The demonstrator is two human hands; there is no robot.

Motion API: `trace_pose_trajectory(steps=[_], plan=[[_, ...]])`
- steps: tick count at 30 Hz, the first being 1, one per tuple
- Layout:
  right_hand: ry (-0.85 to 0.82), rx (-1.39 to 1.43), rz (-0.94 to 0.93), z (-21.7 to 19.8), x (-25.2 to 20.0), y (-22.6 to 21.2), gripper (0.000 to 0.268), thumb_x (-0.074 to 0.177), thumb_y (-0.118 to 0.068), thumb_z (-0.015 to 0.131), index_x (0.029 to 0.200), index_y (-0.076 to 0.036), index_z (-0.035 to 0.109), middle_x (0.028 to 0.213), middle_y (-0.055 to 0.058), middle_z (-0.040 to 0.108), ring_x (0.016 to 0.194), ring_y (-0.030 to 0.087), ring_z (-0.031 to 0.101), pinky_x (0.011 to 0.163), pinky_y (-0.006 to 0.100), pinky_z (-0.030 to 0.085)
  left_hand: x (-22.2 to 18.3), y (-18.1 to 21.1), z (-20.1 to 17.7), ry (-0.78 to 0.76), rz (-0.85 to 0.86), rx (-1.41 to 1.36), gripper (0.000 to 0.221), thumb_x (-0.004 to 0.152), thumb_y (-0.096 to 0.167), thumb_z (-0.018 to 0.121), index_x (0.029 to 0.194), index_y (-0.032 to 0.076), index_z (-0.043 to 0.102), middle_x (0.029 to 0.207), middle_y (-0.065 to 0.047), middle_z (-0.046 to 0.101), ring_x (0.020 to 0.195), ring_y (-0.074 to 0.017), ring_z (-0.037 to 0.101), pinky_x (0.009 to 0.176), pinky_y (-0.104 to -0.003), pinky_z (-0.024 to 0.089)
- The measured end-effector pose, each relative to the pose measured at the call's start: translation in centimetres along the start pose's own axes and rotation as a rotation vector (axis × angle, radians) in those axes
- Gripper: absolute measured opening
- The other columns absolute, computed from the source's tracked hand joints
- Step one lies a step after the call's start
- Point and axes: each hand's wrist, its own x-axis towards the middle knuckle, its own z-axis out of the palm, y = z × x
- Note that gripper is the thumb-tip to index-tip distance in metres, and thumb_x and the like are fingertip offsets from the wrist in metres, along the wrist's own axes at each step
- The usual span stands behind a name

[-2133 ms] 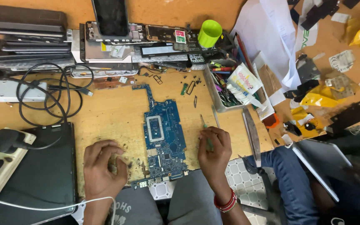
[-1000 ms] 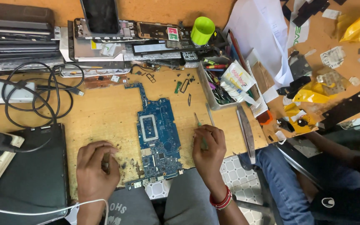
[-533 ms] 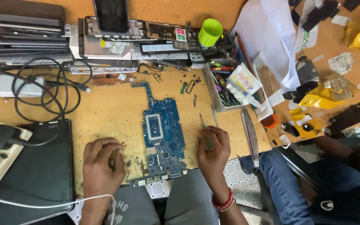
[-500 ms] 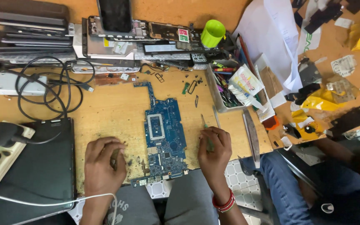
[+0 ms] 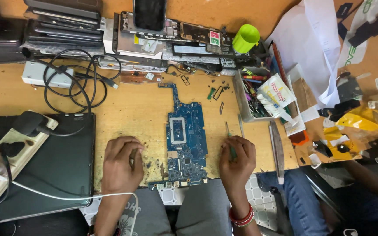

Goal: Repairing a laptop motherboard by inspecting and manipulating components

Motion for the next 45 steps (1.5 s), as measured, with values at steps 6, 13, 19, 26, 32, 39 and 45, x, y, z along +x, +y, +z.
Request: trace_pose_trajectory(steps=[6, 13, 19, 26, 32, 39, 45], plan=[[0.005, -0.001, -0.013, 0.0, 0.1, 0.0, 0.009, 0.093, 0.005, 0.068, 0.098, -0.001, 0.074, 0.102, 0.013, 0.068, 0.100, 0.029, 0.064, 0.085, 0.040, 0.055, 0.3, 0.6, -0.1, 0.036, -0.008, -0.013, 0.008, 0.089, -0.001, 0.064, 0.088, 0.001, 0.071, 0.099, -0.011, 0.065, 0.100, -0.0281, 0.060, 0.090, -0.040, 0.051], [0.015, 0.005, -0.011, 0.1, 0.1, 0.2, 0.011, 0.091, 0.006, 0.068, 0.098, 0.000, 0.074, 0.101, 0.013, 0.068, 0.098, 0.030, 0.064, 0.083, 0.041, 0.055, 0.2, 0.4, 0.1, 0.045, -0.004, 0.004, 0.004, 0.089, 0.001, 0.068, 0.085, 0.002, 0.069, 0.098, -0.011, 0.065, 0.098, -0.0274, 0.061, 0.091, -0.040, 0.049], [0.000, -0.001, -0.018, -0.2, 0.3, -0.1, 0.010, 0.092, 0.005, 0.068, 0.098, -0.001, 0.073, 0.101, 0.013, 0.068, 0.097, 0.029, 0.064, 0.083, 0.040, 0.054, 0.0, 0.1, 0.3, 0.046, 0.013, 0.025, 0.008, 0.091, 0.000, 0.067, 0.083, 0.000, 0.064, 0.099, -0.013, 0.066, 0.100, -0.0284, 0.061, 0.093, -0.042, 0.049], [-0.012, -0.010, -0.002, -0.2, 0.3, -0.2, 0.008, 0.093, 0.002, 0.068, 0.098, 0.000, 0.074, 0.101, 0.013, 0.067, 0.099, 0.029, 0.064, 0.085, 0.041, 0.054, 0.1, 0.1, 0.2, 0.043, -0.008, -0.012, 0.006, 0.092, 0.001, 0.065, 0.088, -0.001, 0.070, 0.101, -0.012, 0.065, 0.101, -0.0278, 0.060, 0.094, -0.041, 0.049], [-0.009, -0.043, 0.011, -0.1, 0.2, -0.1, 0.010, 0.091, 0.004, 0.070, 0.099, 0.001, 0.075, 0.103, 0.014, 0.069, 0.101, 0.030, 0.064, 0.085, 0.042, 0.056, 0.1, 0.2, 0.0, 0.005, -0.011, -0.003, 0.009, 0.093, -0.002, 0.062, 0.091, 0.000, 0.070, 0.102, -0.014, 0.065, 0.103, -0.0302, 0.059, 0.093, -0.043, 0.049], [0.007, -0.059, 0.059, 0.2, 0.1, 0.7, 0.019, 0.079, 0.008, 0.076, 0.093, -0.005, 0.075, 0.100, 0.012, 0.068, 0.091, 0.036, 0.065, 0.078, 0.044, 0.053, -0.1, 0.1, 0.4, 0.091, 0.032, 0.037, 0.006, 0.083, -0.001, 0.075, 0.086, 0.003, 0.071, 0.098, -0.012, 0.066, 0.100, -0.0346, 0.067, 0.090, -0.044, 0.055], [0.002, -0.023, 0.084, 0.2, 0.2, 0.6, 0.022, 0.079, 0.011, 0.071, 0.094, -0.005, 0.075, 0.103, 0.012, 0.068, 0.093, 0.036, 0.066, 0.078, 0.043, 0.054, 0.2, 0.4, 0.3, 0.080, 0.041, 0.069, 0.007, 0.083, 0.002, 0.077, 0.086, 0.002, 0.071, 0.099, -0.012, 0.065, 0.102, -0.0350, 0.066, 0.090, -0.044, 0.055]])
